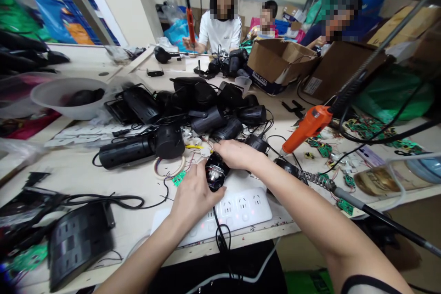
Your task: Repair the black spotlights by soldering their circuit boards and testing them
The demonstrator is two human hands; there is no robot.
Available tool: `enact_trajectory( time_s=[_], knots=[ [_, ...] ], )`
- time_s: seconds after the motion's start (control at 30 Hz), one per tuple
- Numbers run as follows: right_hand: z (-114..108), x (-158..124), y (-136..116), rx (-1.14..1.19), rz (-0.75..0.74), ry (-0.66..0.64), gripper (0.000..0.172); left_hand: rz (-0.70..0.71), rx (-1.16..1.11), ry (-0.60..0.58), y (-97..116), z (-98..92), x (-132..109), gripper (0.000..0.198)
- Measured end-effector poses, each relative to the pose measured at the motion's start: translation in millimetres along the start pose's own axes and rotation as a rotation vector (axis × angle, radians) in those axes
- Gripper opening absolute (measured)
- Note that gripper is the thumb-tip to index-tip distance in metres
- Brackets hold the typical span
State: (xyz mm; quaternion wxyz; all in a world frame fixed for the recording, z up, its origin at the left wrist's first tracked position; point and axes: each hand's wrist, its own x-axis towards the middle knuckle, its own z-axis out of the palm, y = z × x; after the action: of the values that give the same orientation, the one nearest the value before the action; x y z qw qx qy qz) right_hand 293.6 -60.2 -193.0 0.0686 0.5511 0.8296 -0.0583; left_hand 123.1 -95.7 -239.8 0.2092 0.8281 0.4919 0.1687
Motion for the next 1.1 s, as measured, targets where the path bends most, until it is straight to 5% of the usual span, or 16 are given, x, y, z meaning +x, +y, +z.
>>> enact_trajectory(
  time_s=[0.13, 0.27, 0.47, 0.53, 0.6, 0.7, 0.87, 1.0, 1.1],
  knots=[
    [-3.6, -1.3, -0.5, 0.066, 0.026, 0.021, 0.012, -0.038, 0.017, -0.039, 3.5, -2.8, 1.3, 0.07],
    [-1.2, -11.0, -0.8, 0.135, 0.123, 0.139, 0.023, -0.051, 0.02, -0.048, 5.2, -3.5, 1.4, 0.074],
    [29.2, -58.3, -3.9, 0.162, 0.564, 0.583, 0.061, 0.001, -0.022, -0.024, -1.9, 0.8, -4.1, 0.082],
    [40.5, -70.7, -4.8, 0.194, 0.639, 0.58, 0.09, 0.007, -0.064, -0.033, -4.3, 0.4, -5.5, 0.09],
    [48.3, -76.6, -3.9, 0.236, 0.665, 0.495, 0.1, -0.014, -0.116, -0.048, -6.9, -2.4, -6.4, 0.098],
    [52.4, -77.1, 3.2, 0.294, 0.682, 0.464, 0.092, -0.054, -0.221, -0.065, -14.4, -10.1, -7.7, 0.101],
    [41.2, -81.3, 11.9, 0.319, 0.644, 0.614, 0.074, -0.229, -0.536, -0.141, -41.0, -20.0, -11.3, 0.068],
    [27.3, -85.4, -11.5, 0.353, 0.463, 0.771, 0.076, -0.325, -0.845, -0.164, -59.0, -14.2, -10.7, 0.059],
    [28.7, -78.9, -37.0, 0.37, 0.315, 0.713, 0.078, -0.346, -0.96, -0.164, -63.6, -5.2, -8.0, 0.062]
  ],
)
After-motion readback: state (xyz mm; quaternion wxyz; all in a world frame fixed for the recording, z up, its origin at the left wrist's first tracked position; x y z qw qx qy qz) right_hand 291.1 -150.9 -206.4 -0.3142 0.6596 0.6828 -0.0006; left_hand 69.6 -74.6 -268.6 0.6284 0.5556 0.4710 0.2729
